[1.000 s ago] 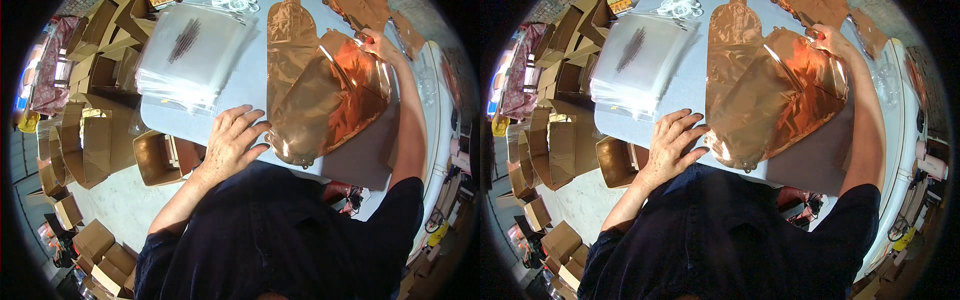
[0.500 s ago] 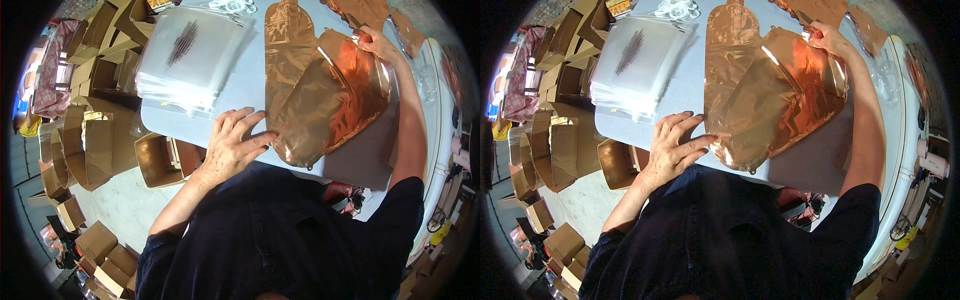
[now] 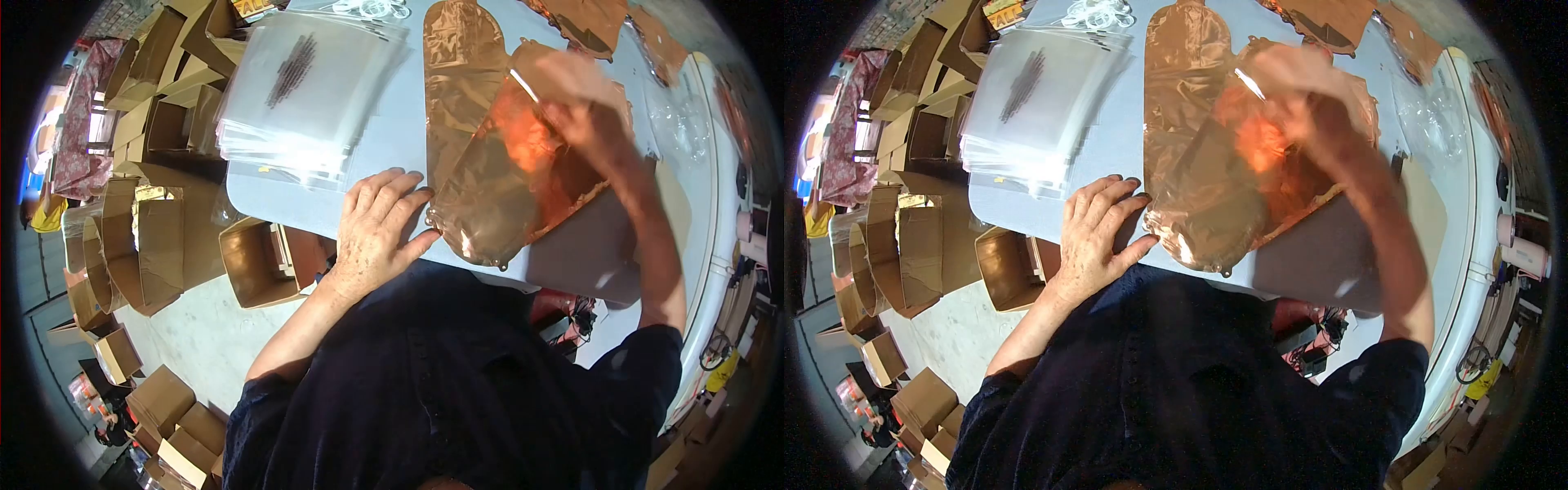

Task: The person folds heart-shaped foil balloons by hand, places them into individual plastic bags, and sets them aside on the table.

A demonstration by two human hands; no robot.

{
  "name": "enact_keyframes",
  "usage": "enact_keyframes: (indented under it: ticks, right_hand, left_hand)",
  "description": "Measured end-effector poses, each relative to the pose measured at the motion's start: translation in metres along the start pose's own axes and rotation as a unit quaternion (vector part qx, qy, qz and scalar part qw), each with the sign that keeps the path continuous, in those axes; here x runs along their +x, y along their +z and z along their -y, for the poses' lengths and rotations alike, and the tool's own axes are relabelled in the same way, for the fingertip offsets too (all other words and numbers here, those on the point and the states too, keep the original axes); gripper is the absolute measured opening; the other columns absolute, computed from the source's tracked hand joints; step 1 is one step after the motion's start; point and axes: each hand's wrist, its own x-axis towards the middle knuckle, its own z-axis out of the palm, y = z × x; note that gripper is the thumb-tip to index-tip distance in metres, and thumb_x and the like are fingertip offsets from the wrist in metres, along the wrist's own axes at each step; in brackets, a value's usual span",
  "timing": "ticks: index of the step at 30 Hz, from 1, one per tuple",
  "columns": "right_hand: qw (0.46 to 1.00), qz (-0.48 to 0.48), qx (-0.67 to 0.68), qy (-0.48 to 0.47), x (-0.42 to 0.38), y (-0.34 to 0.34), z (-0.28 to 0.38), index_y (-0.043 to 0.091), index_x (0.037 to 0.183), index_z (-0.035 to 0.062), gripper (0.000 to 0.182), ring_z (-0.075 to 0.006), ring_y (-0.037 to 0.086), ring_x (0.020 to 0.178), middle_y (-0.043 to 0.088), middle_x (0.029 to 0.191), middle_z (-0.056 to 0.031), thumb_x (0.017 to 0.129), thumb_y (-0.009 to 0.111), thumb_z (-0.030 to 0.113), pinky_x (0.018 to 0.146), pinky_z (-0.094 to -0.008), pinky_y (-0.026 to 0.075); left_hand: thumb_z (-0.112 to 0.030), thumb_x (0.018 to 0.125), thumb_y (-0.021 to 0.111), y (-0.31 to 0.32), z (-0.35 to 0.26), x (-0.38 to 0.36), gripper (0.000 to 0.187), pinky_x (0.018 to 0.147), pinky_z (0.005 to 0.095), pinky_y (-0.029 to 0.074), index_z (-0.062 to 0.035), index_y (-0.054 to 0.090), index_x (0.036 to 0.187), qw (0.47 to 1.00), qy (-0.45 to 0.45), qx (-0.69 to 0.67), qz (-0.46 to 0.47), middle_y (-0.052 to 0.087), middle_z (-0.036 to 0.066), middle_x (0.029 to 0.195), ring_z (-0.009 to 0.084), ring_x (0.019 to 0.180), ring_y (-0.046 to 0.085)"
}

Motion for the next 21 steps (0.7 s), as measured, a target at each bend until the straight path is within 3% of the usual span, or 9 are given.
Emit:
enact_keyframes:
  ticks: [1,3,6,10,21]
  right_hand:
    - [0.999,0.032,0.012,-0.015,-0.017,0.009,0.030,0.057,0.124,0.0076,0.051,-0.0302,0.053,0.117,0.054,0.127,-0.0122,0.080,0.067,0.031,0.094,-0.0476,0.041]
    - [0.990,0.019,-0.004,-0.142,-0.031,-0.008,0.085,0.059,0.120,0.0082,0.048,-0.0269,0.050,0.119,0.051,0.130,-0.0102,0.079,0.068,0.030,0.095,-0.0490,0.039]
    - [0.990,0.058,0.100,-0.085,-0.058,-0.012,0.126,0.060,0.118,0.0083,0.046,-0.0264,0.046,0.122,0.051,0.129,-0.0091,0.078,0.070,0.028,0.099,-0.0469,0.034]
    - [0.994,0.060,0.068,-0.057,-0.082,-0.006,0.130,0.058,0.120,0.0087,0.048,-0.0255,0.044,0.125,0.052,0.129,-0.0087,0.078,0.070,0.027,0.104,-0.0443,0.030]
    - [0.990,0.076,0.115,-0.011,-0.101,-0.010,0.124,0.057,0.119,0.0089,0.044,-0.0258,0.045,0.127,0.051,0.129,-0.0090,0.080,0.070,0.024,0.108,-0.0430,0.032]
  left_hand:
    - [-0.029,0.070,0.078,0.001,0.000,0.000,0.049,0.096,0.0418,0.038,-0.0107,0.062,0.112,1.000,0.002,0.003,-0.001,0.056,0.004,0.121,0.0266,0.117,0.050]
    - [-0.029,0.070,0.078,0.000,0.000,0.000,0.049,0.096,0.0417,0.038,-0.0107,0.062,0.112,1.000,0.006,0.007,-0.003,0.056,0.004,0.121,0.0265,0.117,0.050]
    - [-0.030,0.071,0.078,0.001,0.000,-0.001,0.049,0.096,0.0416,0.037,-0.0111,0.062,0.113,1.000,0.009,0.010,-0.004,0.056,0.005,0.122,0.0266,0.118,0.050]
    - [-0.030,0.072,0.078,0.001,0.002,-0.003,0.048,0.095,0.0411,0.037,-0.0137,0.063,0.114,1.000,0.012,0.012,0.003,0.056,0.004,0.124,0.0269,0.119,0.049]
    - [-0.029,0.071,0.077,0.001,0.000,-0.003,0.044,0.095,0.0412,0.037,-0.0147,0.065,0.111,1.000,0.020,0.011,-0.016,0.055,0.004,0.121,0.0258,0.117,0.049]
